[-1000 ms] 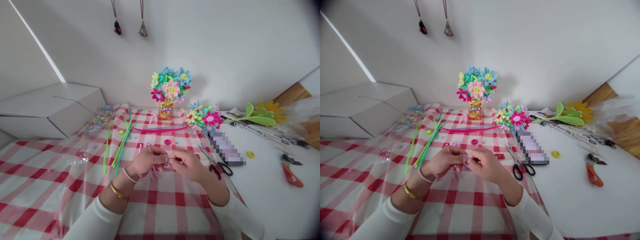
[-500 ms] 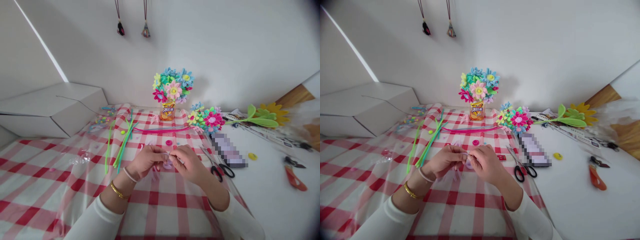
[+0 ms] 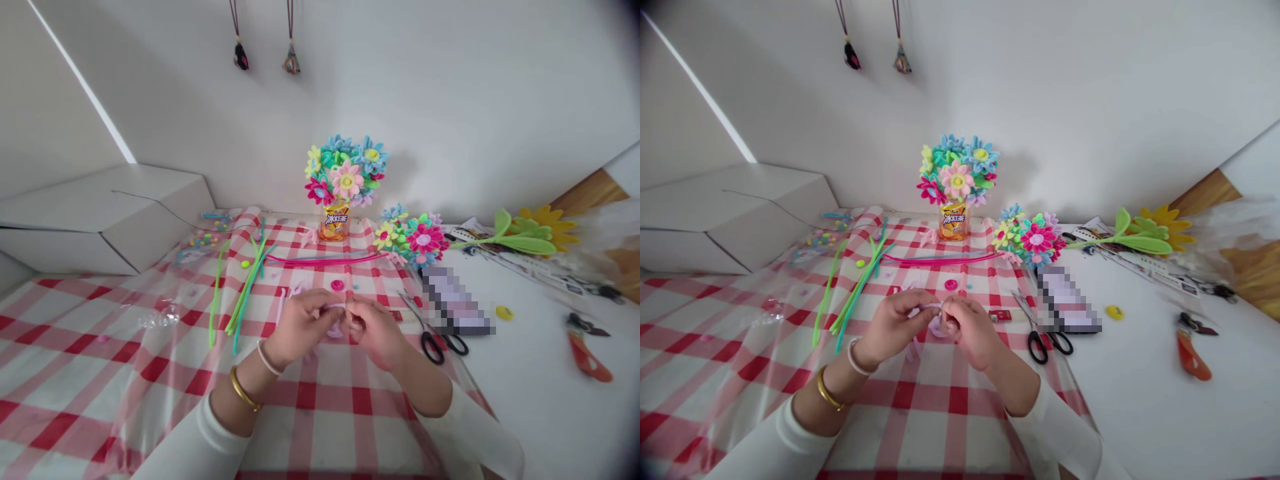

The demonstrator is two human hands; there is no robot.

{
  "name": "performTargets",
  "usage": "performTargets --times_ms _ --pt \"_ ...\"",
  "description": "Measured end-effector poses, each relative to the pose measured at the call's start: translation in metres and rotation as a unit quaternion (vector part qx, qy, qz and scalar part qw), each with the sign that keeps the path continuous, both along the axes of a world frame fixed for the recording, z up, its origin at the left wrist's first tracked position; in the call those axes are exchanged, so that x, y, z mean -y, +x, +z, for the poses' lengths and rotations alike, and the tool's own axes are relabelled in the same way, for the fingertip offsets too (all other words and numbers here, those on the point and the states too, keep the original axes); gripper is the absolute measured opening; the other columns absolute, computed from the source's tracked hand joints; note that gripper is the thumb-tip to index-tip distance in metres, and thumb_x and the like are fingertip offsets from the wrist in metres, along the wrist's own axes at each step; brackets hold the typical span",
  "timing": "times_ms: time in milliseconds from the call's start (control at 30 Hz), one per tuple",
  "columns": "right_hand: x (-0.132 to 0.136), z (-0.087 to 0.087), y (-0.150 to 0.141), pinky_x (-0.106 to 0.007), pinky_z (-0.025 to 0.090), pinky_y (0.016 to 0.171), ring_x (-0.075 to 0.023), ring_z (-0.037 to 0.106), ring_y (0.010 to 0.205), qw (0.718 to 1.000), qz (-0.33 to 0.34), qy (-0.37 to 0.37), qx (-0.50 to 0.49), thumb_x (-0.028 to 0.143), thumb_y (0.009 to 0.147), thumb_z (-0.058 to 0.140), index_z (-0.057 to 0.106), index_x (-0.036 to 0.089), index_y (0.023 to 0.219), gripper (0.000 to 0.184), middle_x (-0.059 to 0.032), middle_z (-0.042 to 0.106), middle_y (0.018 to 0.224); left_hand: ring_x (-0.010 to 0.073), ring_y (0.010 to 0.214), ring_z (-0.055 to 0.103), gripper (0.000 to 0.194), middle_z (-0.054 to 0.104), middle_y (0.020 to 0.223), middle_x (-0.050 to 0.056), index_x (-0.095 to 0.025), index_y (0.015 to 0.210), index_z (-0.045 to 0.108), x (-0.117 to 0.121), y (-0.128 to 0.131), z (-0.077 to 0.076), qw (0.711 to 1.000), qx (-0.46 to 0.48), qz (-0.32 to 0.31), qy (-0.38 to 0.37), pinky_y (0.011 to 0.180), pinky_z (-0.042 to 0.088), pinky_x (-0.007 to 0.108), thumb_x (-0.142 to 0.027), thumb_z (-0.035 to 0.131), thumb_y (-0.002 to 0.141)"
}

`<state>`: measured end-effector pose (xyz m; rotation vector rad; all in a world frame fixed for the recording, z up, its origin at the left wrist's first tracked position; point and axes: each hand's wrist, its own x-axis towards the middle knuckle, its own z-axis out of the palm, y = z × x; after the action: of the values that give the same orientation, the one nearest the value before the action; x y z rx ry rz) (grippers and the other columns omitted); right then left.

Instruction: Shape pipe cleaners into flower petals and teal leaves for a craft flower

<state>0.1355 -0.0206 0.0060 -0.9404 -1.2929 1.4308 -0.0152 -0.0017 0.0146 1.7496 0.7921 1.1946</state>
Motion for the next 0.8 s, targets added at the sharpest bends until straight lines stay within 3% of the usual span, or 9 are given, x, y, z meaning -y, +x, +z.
performTargets --times_ms 67,133,233,333,467,600,667,733,800 --pt "0.0 0.006 0.007 -0.026 0.033 0.056 -0.0116 0.04 0.056 0.981 -0.022 0.116 0.157 0.027 0.082 0.043 0.046 0.019 0.063 0.021 0.0024 0.043 0.059 0.0075 0.046 0.048 0.014 0.06 0.06 0.001 -0.013 0.075 0.066 -0.001 0.0 0.0 0.979 0.066 -0.037 -0.188 0.045 0.039 0.021 -0.026 0.064 0.07" --pt "0.0 0.012 0.014 -0.03 0.034 0.067 -0.0142 0.046 0.067 0.915 -0.053 0.267 0.298 0.026 0.085 0.044 0.053 0.019 0.075 0.015 -0.0009 0.053 0.069 0.0054 0.039 0.044 0.014 0.058 0.055 -0.001 -0.011 0.069 0.064 -0.002 0.0 0.001 0.935 0.125 -0.08 -0.323 0.04 0.033 0.02 -0.025 0.067 0.066" --pt "0.0 0.017 0.02 -0.034 0.032 0.077 -0.017 0.049 0.077 0.809 -0.064 0.41 0.416 0.022 0.088 0.042 0.054 0.019 0.084 0.013 -0.0045 0.059 0.079 0.0049 0.037 0.042 0.015 0.053 0.047 -0.002 -0.01 0.058 0.061 -0.003 -0.002 0.003 0.887 0.165 -0.127 -0.413 0.04 0.03 0.02 -0.023 0.068 0.064" --pt "0.001 0.016 0.021 -0.035 0.031 0.076 -0.017 0.048 0.075 0.77 -0.051 0.437 0.461 0.019 0.088 0.039 0.053 0.018 0.08 0.016 -0.0043 0.058 0.075 0.0041 0.036 0.041 0.015 0.051 0.044 -0.003 -0.01 0.055 0.06 -0.003 -0.004 0.004 0.867 0.177 -0.145 -0.443 0.042 0.03 0.02 -0.021 0.067 0.064" --pt "0.003 0.017 0.021 -0.033 0.032 0.072 -0.0151 0.046 0.069 0.799 -0.002 0.413 0.437 0.017 0.086 0.038 0.051 0.017 0.075 0.017 -0.0024 0.054 0.07 0.0036 0.036 0.042 0.011 0.056 0.051 -0.001 -0.009 0.059 0.063 -0.004 -0.006 0.003 0.86 0.155 -0.181 -0.451 0.041 0.028 0.02 -0.018 0.068 0.064" --pt "0.005 0.017 0.018 -0.028 0.032 0.061 -0.0126 0.041 0.059 0.87 0.025 0.324 0.372 0.017 0.082 0.038 0.046 0.018 0.063 0.02 0.001 0.046 0.06 0.0048 0.04 0.043 0.012 0.056 0.053 0.001 -0.01 0.062 0.064 -0.002 -0.005 0.002 0.885 0.103 -0.179 -0.416 0.04 0.027 0.019 -0.021 0.068 0.065" --pt "0.005 0.014 0.014 -0.026 0.029 0.053 -0.0111 0.036 0.054 0.928 -0.005 0.233 0.292 0.016 0.078 0.039 0.042 0.019 0.057 0.021 0.0027 0.041 0.056 0.0064 0.044 0.045 0.012 0.058 0.056 0.001 -0.012 0.067 0.065 0.0 -0.003 0.003 0.937 0.074 -0.125 -0.318 0.043 0.032 0.02 -0.024 0.066 0.068" --pt "0.005 0.009 0.007 -0.025 0.026 0.048 -0.0098 0.032 0.049 0.977 -0.034 0.13 0.168 0.017 0.075 0.039 0.038 0.019 0.053 0.022 0.0039 0.036 0.053 0.01 0.053 0.051 0.011 0.061 0.063 0.002 -0.015 0.073 0.067 0.003 -0.001 0.004 0.986 0.036 -0.062 -0.15 0.051 0.04 0.023 -0.026 0.064 0.071" --pt "0.004 0.005 0.001 -0.025 0.026 0.047 -0.0093 0.029 0.047 0.997 -0.029 0.045 0.047 0.018 0.074 0.038 0.035 0.02 0.051 0.023 0.0047 0.032 0.05 0.0138 0.067 0.056 0.01 0.064 0.071 0.005 -0.018 0.076 0.069 0.005 0.0 0.005 1.0 0.004 -0.022 0.008 0.064 0.044 0.027 -0.024 0.061 0.073"
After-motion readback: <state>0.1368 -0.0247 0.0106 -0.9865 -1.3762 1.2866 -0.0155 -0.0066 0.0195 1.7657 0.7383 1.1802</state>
